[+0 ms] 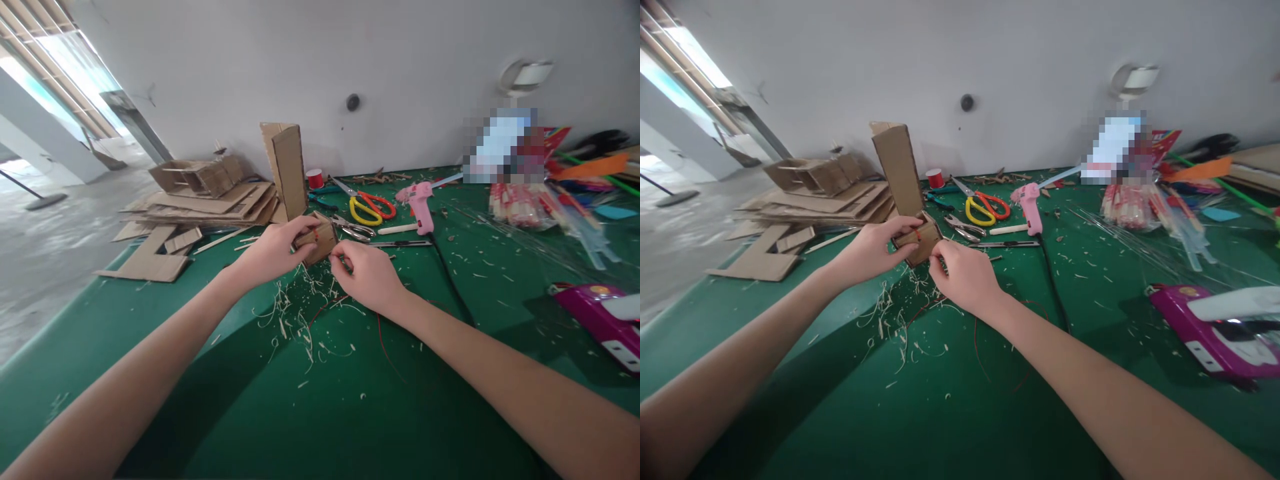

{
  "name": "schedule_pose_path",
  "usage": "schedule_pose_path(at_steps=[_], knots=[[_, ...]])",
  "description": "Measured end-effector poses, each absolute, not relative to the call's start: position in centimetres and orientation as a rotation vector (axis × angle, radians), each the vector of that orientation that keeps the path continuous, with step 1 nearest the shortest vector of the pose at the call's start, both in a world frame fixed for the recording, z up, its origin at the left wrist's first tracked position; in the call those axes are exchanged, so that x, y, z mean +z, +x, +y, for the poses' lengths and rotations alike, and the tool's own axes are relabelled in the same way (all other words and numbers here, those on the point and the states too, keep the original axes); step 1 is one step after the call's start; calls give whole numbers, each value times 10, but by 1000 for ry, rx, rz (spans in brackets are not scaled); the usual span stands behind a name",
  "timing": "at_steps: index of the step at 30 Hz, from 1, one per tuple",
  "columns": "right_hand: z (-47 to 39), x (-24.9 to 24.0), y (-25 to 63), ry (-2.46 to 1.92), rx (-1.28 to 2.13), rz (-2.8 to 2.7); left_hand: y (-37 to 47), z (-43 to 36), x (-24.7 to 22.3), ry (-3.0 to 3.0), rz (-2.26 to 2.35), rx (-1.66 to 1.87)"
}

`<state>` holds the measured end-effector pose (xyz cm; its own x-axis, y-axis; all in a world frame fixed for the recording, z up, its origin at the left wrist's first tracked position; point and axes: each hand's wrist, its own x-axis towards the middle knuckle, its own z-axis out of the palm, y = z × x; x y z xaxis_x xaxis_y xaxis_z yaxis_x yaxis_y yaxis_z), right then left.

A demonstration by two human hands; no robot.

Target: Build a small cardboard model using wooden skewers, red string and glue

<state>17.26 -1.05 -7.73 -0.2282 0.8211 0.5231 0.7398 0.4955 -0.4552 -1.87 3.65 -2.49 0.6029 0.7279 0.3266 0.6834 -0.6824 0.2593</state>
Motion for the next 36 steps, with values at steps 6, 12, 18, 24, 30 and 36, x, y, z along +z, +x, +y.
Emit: schedule_pose_path(at_steps=[6,12,18,24,30,36], knots=[[-12,-77,175,-1187,109,-1930,-20,37,-25,2740,1197,578],[-13,-74,176,-1128,107,-1893,-19,37,-26,2761,1223,528],[-15,-51,180,-1131,208,-1860,-23,40,-22,2574,1184,824],[-17,-10,193,-1093,252,-1794,-25,49,-19,2176,1015,967],[-16,39,208,-1044,207,-1659,-26,51,-21,1764,974,955],[-3,82,217,-891,-30,-1642,-31,53,-28,1891,831,697]])
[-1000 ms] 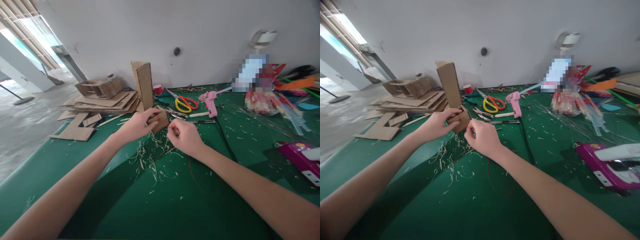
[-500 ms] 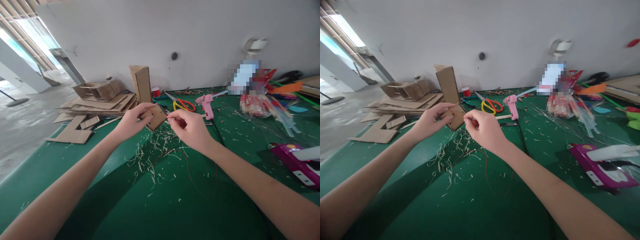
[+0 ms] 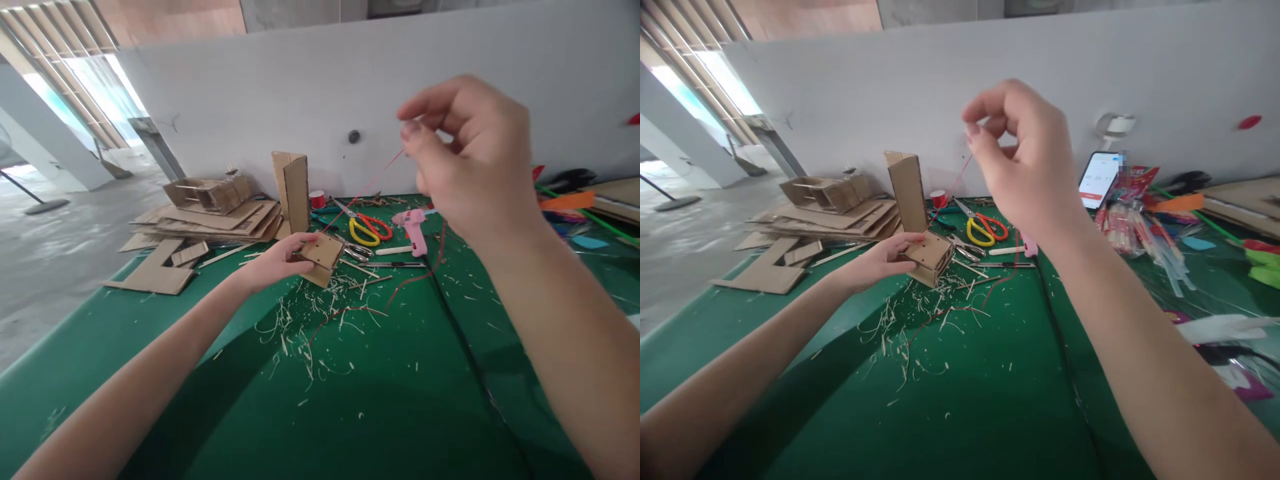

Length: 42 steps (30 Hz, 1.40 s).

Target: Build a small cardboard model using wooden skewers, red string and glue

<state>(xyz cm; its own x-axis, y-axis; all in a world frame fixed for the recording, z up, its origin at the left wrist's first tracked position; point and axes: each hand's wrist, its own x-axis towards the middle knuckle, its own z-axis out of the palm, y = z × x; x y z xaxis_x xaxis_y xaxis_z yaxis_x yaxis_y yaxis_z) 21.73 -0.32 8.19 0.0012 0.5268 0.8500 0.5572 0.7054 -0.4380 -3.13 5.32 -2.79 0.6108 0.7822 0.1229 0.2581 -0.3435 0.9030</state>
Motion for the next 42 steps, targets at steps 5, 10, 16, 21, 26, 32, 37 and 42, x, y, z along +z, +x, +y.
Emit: schedule_pose_path(at_steps=[5,10,16,21,26,32,37,42], knots=[[4,89,225,-796,-14,-1570,-33,55,-31,1885,802,711],[4,91,229,-748,94,-1479,-31,52,-30,1721,862,920],[1,92,228,-703,24,-1410,-31,54,-29,1669,841,1047],[9,88,229,-725,19,-1472,-33,55,-26,1810,919,1001],[14,87,229,-692,-77,-1455,-32,51,-22,2102,954,878],[13,88,227,-670,-102,-1380,-31,39,-14,2498,990,685],[11,86,225,-808,-48,-1474,-32,41,-14,2401,1008,838],[5,79,229,-1333,239,-1976,-33,51,-17,2075,1013,1142]])
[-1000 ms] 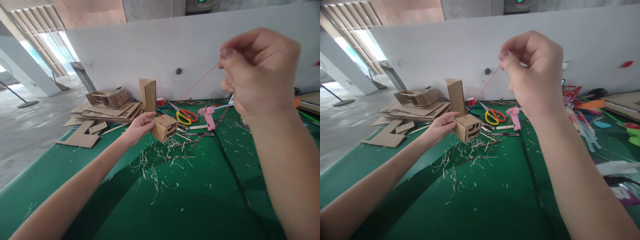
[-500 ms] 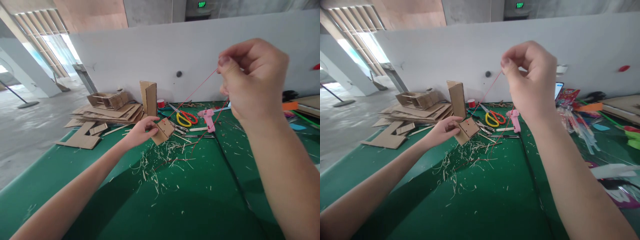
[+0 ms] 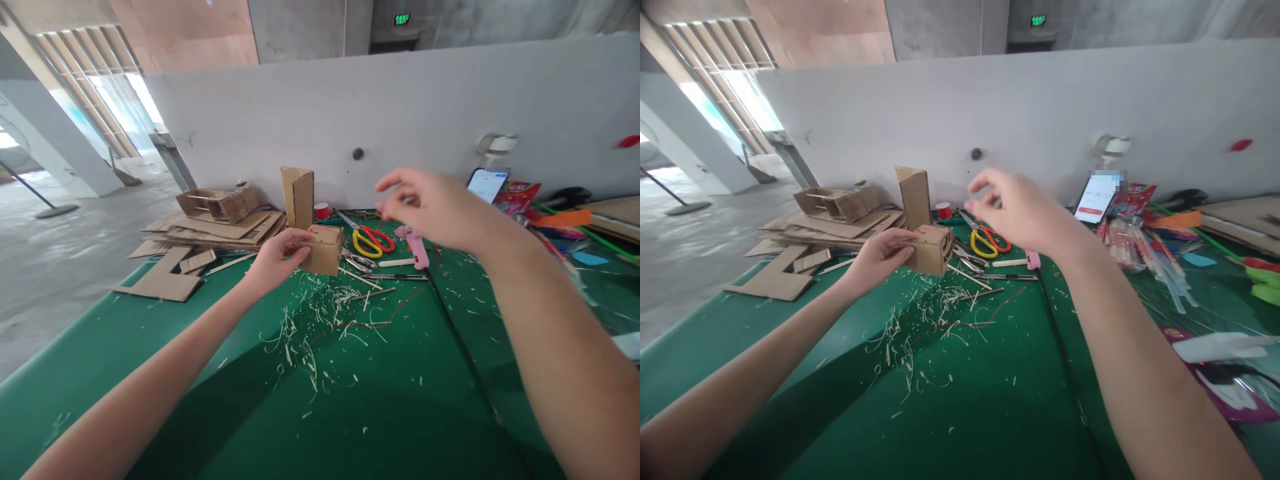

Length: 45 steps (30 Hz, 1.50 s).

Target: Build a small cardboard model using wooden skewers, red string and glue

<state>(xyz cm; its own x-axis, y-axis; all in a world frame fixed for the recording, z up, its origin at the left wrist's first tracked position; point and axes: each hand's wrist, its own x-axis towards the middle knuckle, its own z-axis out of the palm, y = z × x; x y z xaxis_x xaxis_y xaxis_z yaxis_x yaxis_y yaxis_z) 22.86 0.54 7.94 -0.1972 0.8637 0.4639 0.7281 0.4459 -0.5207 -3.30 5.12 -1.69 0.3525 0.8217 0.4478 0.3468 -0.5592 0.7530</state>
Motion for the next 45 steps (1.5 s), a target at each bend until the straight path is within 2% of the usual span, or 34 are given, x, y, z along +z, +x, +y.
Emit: schedule_pose_path(at_steps=[4,8,11,16,35,42,45], knots=[[9,70,232,-1770,460,-2395,-34,55,-17,1966,1040,1155],[21,66,243,-1922,494,-2408,-40,60,-16,1877,1083,1195],[24,71,255,-1871,496,-2347,-46,64,-13,1804,1137,1223],[17,82,269,-1687,256,-2190,-52,67,-10,1863,1200,1192],[9,88,254,-1419,-246,-1706,-55,67,-15,1931,988,978],[12,84,242,-1318,-242,-1559,-56,65,-18,2055,895,877],[18,82,242,-1191,-88,-1523,-55,65,-17,2082,895,878]])
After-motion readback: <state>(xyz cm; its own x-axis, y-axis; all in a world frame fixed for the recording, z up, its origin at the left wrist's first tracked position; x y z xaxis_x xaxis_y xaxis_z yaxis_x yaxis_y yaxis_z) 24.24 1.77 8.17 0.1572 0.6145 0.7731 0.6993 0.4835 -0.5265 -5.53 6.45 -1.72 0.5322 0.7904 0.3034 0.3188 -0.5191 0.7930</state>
